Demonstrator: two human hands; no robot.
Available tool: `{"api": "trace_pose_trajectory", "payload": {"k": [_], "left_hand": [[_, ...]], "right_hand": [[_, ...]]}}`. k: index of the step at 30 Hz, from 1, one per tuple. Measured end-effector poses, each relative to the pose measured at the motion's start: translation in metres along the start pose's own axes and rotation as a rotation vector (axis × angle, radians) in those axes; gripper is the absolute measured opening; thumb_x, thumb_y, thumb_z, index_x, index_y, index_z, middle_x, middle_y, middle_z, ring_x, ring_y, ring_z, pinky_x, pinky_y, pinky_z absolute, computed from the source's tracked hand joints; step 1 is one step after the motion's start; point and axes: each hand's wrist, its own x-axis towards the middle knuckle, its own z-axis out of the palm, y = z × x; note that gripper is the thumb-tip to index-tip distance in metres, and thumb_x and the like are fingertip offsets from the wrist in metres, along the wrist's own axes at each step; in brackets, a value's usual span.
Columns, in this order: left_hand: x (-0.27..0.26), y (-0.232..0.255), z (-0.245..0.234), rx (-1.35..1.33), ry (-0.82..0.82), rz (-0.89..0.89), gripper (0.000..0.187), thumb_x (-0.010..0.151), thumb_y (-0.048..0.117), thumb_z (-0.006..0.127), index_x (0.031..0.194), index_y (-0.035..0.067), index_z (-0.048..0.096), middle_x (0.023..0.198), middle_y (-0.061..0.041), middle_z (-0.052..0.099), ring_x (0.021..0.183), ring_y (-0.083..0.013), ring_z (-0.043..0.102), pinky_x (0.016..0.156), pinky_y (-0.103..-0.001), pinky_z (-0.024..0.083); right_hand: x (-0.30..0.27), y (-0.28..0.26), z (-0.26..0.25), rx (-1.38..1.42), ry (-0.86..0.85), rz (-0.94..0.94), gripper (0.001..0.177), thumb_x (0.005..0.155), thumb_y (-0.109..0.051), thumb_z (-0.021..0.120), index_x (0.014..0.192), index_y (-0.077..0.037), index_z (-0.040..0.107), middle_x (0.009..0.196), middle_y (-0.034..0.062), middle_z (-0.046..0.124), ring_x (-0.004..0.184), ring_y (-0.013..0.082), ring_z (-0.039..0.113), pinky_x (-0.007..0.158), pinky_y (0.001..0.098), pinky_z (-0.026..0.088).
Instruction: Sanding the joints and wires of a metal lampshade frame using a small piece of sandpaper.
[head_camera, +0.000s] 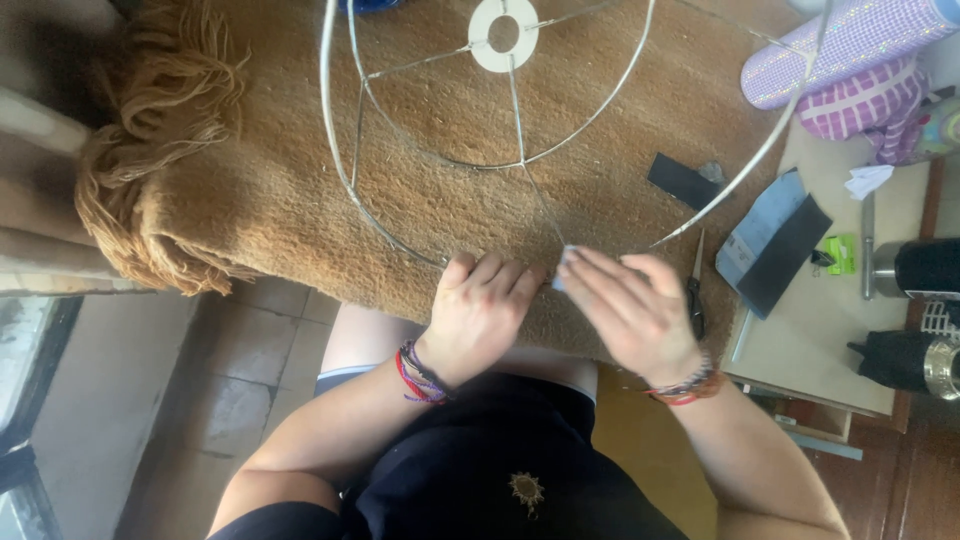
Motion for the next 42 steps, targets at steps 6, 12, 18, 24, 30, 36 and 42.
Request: {"api": "trace_pose_trajectory", "payload": {"k": [6, 12, 18, 24, 30, 36, 42], "left_hand": [[0.008, -0.004, -0.005, 0.01, -0.017, 0.008, 0.012, 0.099, 0.017, 0.06, 0.092, 0.016, 0.07, 0.074, -0.001, 0.059, 0.079, -0.019, 0.06, 0.087, -0.035, 0.04], [0.03, -0.012, -0.028, -0.021, -0.021, 0.086, 0.017, 0.103, 0.014, 0.055, 0.103, 0.02, 0.071, 0.078, 0.005, 0.058, 0.076, -0.0171, 0.053, 0.076, -0.032, 0.035], [0.079, -0.017, -0.048, -0.065, 0.06, 0.166, 0.015, 0.105, 0.036, 0.064, 0.104, 0.024, 0.072, 0.076, 0.006, 0.056, 0.077, -0.0187, 0.053, 0.074, -0.036, 0.032], [0.118, -0.024, -0.074, -0.08, 0.129, 0.163, 0.015, 0.104, 0.033, 0.068, 0.1, 0.019, 0.074, 0.077, 0.004, 0.062, 0.07, -0.02, 0.053, 0.069, -0.037, 0.03], [0.139, -0.019, -0.104, -0.158, 0.111, 0.173, 0.019, 0.107, 0.031, 0.06, 0.096, 0.02, 0.07, 0.079, 0.004, 0.063, 0.072, -0.0203, 0.054, 0.071, -0.037, 0.03], [0.143, -0.012, -0.103, -0.223, 0.097, 0.176, 0.018, 0.106, 0.03, 0.06, 0.096, 0.018, 0.07, 0.088, 0.005, 0.072, 0.07, -0.0208, 0.058, 0.071, -0.037, 0.032], [0.144, -0.014, -0.108, -0.285, 0.051, 0.203, 0.015, 0.107, 0.024, 0.058, 0.103, 0.017, 0.071, 0.09, 0.003, 0.074, 0.073, -0.0213, 0.059, 0.073, -0.037, 0.03]], "right_hand": [[0.005, -0.004, 0.006, -0.052, 0.038, 0.055, 0.021, 0.1, -0.002, 0.065, 0.11, -0.011, 0.08, 0.111, 0.007, 0.079, 0.106, 0.0184, 0.075, 0.104, 0.0374, 0.045], [-0.024, 0.053, -0.036, -0.24, 0.214, 0.091, 0.018, 0.101, 0.009, 0.076, 0.09, -0.002, 0.084, 0.097, 0.0135, 0.085, 0.102, 0.029, 0.08, 0.11, 0.0398, 0.033], [-0.018, 0.055, -0.046, -0.005, 0.506, 0.296, 0.01, 0.106, 0.016, 0.061, 0.108, 0.02, 0.071, 0.113, 0.0354, 0.069, 0.109, 0.0548, 0.07, 0.097, 0.0572, 0.062], [0.011, 0.043, -0.033, 0.029, 0.683, 0.323, 0.012, 0.1, 0.02, 0.067, 0.111, 0.016, 0.068, 0.111, 0.0351, 0.069, 0.11, 0.0526, 0.07, 0.097, 0.0545, 0.064], [0.037, 0.044, -0.046, 0.118, 0.681, 0.275, 0.016, 0.107, 0.008, 0.058, 0.121, 0.014, 0.063, 0.122, 0.0344, 0.064, 0.12, 0.0574, 0.065, 0.108, 0.0595, 0.059], [0.084, 0.018, -0.064, -0.052, 0.449, 0.028, 0.015, 0.102, 0.011, 0.062, 0.114, 0.015, 0.071, 0.119, 0.0275, 0.069, 0.115, 0.0468, 0.068, 0.101, 0.0491, 0.062], [0.069, 0.04, -0.065, -0.028, 0.462, 0.074, 0.029, 0.109, 0.001, 0.047, 0.118, 0.018, 0.069, 0.119, 0.032, 0.069, 0.114, 0.0507, 0.069, 0.105, 0.0547, 0.06]]}}
